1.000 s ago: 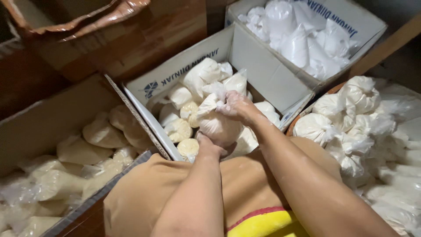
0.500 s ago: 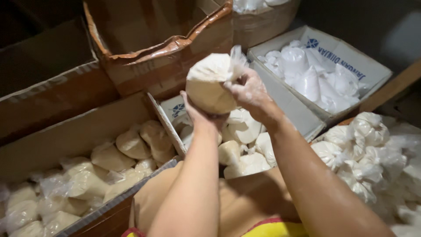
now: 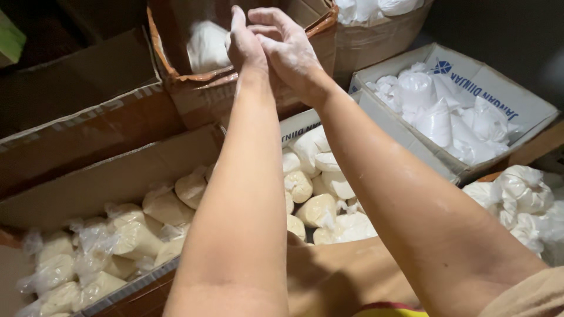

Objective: The person repeatedly picks up white plastic-wrapped food items from a large woven basket and places them into open cardboard boxes. The hands transfer the items one by one, arranging them inside the boxes. The process continues throughout the clip with no other tools or objects handled.

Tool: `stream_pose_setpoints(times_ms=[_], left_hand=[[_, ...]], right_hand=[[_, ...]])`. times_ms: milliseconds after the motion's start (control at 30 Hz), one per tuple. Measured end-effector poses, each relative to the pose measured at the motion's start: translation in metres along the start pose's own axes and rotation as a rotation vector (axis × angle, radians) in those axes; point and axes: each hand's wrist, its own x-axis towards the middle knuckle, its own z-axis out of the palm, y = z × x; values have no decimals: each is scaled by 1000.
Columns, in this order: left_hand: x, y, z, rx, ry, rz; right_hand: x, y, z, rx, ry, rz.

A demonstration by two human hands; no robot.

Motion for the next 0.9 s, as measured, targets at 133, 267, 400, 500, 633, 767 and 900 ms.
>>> stream_pose_setpoints(times_ms=[133, 267, 400, 500, 633, 767, 900], left_hand=[[-10, -19, -22, -18, 49, -19], [-24, -41, -47, -26, 112, -53], [-31, -53, -74, -24, 147, -71], [-33, -60, -91, 1, 146, -107], [-37, -70, -105, 150, 256, -173], [-50, -86, -121, 180, 377, -224], [-64, -106, -141, 214, 441, -261]], right_hand=[[-26, 4, 0, -35, 68, 169], [-43, 14, 0, -86, 138, 243], [-54, 27, -1, -54, 160, 288], [-64, 32, -5, -11, 144, 298], [-82, 33, -13, 4, 186, 456], [-102, 41, -21, 27, 212, 522], [-128, 55, -35, -56, 245, 636]])
